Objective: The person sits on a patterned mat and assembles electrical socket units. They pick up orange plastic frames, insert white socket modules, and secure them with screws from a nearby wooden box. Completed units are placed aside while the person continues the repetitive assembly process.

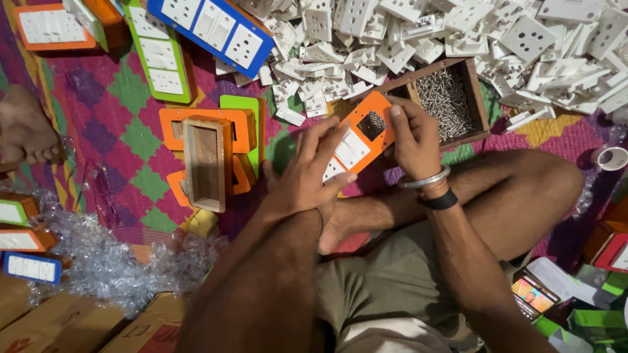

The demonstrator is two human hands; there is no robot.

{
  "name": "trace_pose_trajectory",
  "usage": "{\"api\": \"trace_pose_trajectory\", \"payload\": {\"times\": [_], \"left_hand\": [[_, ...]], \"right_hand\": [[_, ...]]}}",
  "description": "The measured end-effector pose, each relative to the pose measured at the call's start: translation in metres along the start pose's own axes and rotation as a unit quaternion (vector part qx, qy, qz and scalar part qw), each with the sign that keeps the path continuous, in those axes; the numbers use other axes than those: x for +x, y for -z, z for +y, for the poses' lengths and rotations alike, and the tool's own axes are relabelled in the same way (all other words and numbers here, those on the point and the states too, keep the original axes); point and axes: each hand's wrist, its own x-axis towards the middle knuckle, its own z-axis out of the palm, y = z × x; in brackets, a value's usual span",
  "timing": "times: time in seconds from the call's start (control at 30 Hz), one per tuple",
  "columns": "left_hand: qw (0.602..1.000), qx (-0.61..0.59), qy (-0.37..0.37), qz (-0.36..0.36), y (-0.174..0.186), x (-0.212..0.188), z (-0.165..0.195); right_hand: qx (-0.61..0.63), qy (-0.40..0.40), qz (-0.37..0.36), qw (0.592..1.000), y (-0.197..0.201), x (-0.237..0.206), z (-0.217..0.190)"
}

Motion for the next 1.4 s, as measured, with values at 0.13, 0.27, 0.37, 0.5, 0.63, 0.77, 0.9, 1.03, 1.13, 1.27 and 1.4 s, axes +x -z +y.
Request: {"api": "trace_pose_trajectory", "payload": {"times": [0.13, 0.27, 0.37, 0.5, 0.63, 0.77, 0.9, 1.03, 1.13, 1.27, 1.4], "left_hand": [[0.985, 0.134, -0.1, -0.048, 0.016, 0.011, 0.014], [0.983, 0.139, -0.072, -0.093, 0.017, 0.019, 0.02], [0.985, 0.139, -0.077, -0.074, 0.007, 0.009, 0.004], [0.998, -0.012, -0.011, 0.064, -0.015, -0.01, -0.019], [0.958, -0.021, 0.269, 0.093, -0.059, 0.035, -0.018], [0.879, 0.121, 0.454, -0.085, -0.065, 0.054, -0.017], [0.656, -0.723, 0.211, 0.054, -0.03, -0.003, -0.04], [0.646, -0.736, 0.198, 0.052, -0.039, -0.015, -0.052], [0.631, -0.757, 0.166, 0.038, -0.043, -0.008, -0.05], [0.626, -0.738, 0.246, 0.055, -0.032, -0.007, -0.044], [0.628, -0.749, 0.209, 0.044, -0.029, -0.007, -0.04]], "right_hand": [[0.054, 0.03, -0.02, 0.998, 0.004, 0.008, -0.006], [0.107, -0.013, -0.02, 0.994, 0.004, 0.01, -0.011], [0.131, -0.011, -0.017, 0.991, 0.006, 0.01, -0.015], [-0.027, 0.064, 0.028, 0.997, 0.011, 0.007, -0.018], [-0.46, 0.273, 0.006, 0.845, 0.005, -0.002, -0.014], [-0.56, 0.227, -0.045, 0.795, -0.008, -0.004, -0.006], [-0.533, 0.26, -0.066, 0.803, -0.009, -0.002, 0.003], [-0.562, 0.229, -0.068, 0.792, -0.005, -0.006, 0.011], [-0.551, 0.231, -0.047, 0.801, -0.001, -0.008, 0.012], [-0.459, 0.228, -0.013, 0.858, 0.002, -0.008, 0.004], [-0.416, 0.252, 0.026, 0.873, 0.0, -0.008, -0.005]]}}
